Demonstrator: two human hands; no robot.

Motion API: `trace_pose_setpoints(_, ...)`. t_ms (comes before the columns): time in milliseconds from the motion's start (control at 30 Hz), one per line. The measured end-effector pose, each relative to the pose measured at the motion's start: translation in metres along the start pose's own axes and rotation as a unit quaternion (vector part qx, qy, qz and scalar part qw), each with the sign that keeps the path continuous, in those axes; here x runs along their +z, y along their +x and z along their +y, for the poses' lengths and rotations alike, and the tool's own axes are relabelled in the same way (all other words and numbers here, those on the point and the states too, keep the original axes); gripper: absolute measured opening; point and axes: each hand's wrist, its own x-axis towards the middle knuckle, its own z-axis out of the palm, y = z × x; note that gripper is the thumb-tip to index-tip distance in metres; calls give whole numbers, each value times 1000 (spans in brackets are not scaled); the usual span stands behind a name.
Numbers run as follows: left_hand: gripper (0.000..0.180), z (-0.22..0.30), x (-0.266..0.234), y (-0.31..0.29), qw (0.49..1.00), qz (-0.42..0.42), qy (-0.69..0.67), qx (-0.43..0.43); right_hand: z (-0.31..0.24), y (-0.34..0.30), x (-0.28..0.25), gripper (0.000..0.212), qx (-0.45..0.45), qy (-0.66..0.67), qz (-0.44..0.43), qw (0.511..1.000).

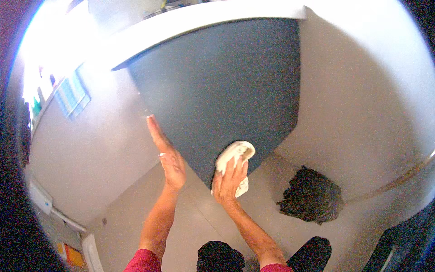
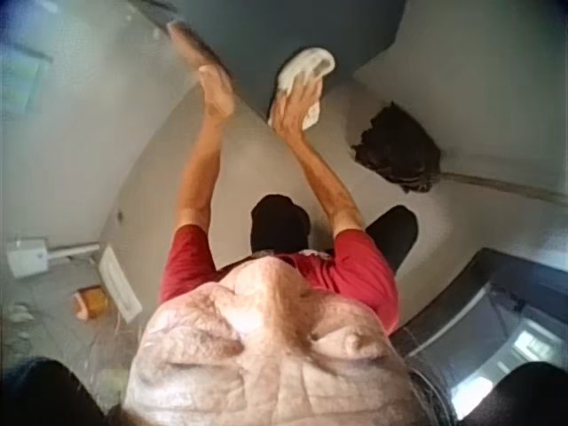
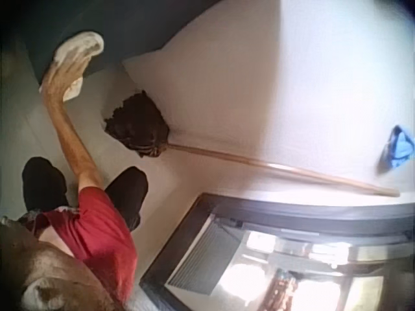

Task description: The person wipes a white wall and a dark cabinet using a white cloth. They also handle a mop, wiping its wooden handle with the cloth. The person moves between the wall and the cabinet, wiping different sections.

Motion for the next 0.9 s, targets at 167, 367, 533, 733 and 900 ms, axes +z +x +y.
trace_pose_setpoints(167,87,16,29,-14,979,18,-185,-82,-18,79,-43,46,-314,-53,32,947)
trace_pose_setpoints(367,74,25,60,-46,942,200,-195,-184,-42,120,-72,35,-437,-308,28,845)
trace_pose_setpoints(533,71,30,82,-56,953,159,-235,-110,-47,132,-75,33,-437,-241,-44,865)
trace_pose_setpoints(733,75,49,114,-32,967,139,-167,-134,-43,161,-137,62,-249,68,-360,897)
trace_pose_setpoints(900,62,46,129,-19,971,205,88,-90,-47,167,-160,62,-73,458,-316,828)
